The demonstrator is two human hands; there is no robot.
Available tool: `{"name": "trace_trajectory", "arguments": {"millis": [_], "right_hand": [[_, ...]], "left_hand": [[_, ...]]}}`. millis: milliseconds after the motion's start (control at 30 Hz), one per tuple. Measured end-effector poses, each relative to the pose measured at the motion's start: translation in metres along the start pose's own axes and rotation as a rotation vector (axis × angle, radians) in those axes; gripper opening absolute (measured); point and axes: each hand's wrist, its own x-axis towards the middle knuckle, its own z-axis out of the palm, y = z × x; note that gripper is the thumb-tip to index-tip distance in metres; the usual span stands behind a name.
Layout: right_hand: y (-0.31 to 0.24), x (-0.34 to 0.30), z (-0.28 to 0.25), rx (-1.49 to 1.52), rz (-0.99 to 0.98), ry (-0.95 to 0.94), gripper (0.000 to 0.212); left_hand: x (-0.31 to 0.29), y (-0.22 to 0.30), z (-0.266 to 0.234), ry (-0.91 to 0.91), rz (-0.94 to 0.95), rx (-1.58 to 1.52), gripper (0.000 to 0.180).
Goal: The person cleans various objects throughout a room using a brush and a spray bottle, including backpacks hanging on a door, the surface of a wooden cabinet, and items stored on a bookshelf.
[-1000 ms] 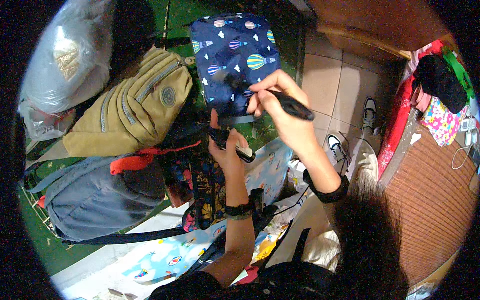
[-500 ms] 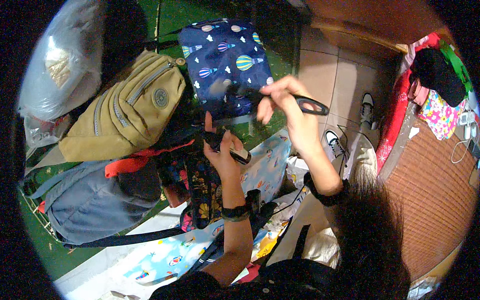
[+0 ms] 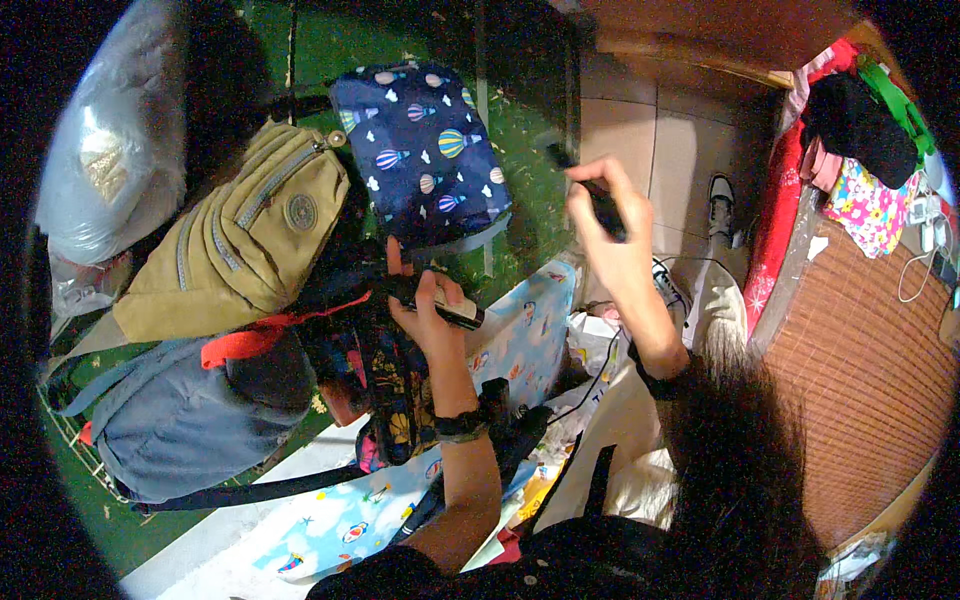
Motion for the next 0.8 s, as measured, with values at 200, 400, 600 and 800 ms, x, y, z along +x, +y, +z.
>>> {"name": "trace_trajectory", "arguments": {"millis": [200,400,600,800], "right_hand": [[0.004,-0.015,0.009,0.046,0.208,-0.134,0.011],[0.008,-0.023,0.002,0.492,0.324,-0.15,0.011],[0.003,-0.031,0.001,0.336,0.317,0.002,0.011],[-0.006,-0.04,0.01,0.416,0.289,-0.042,0.013]], "left_hand": [[0.001,-0.003,-0.012,-0.078,0.059,-0.017,0.068],[-0.001,-0.001,-0.001,0.011,0.034,0.009,0.068],[0.001,-0.003,-0.007,-0.023,0.025,0.007,0.068],[0.003,-0.003,-0.016,-0.057,0.039,-0.032,0.066]]}}
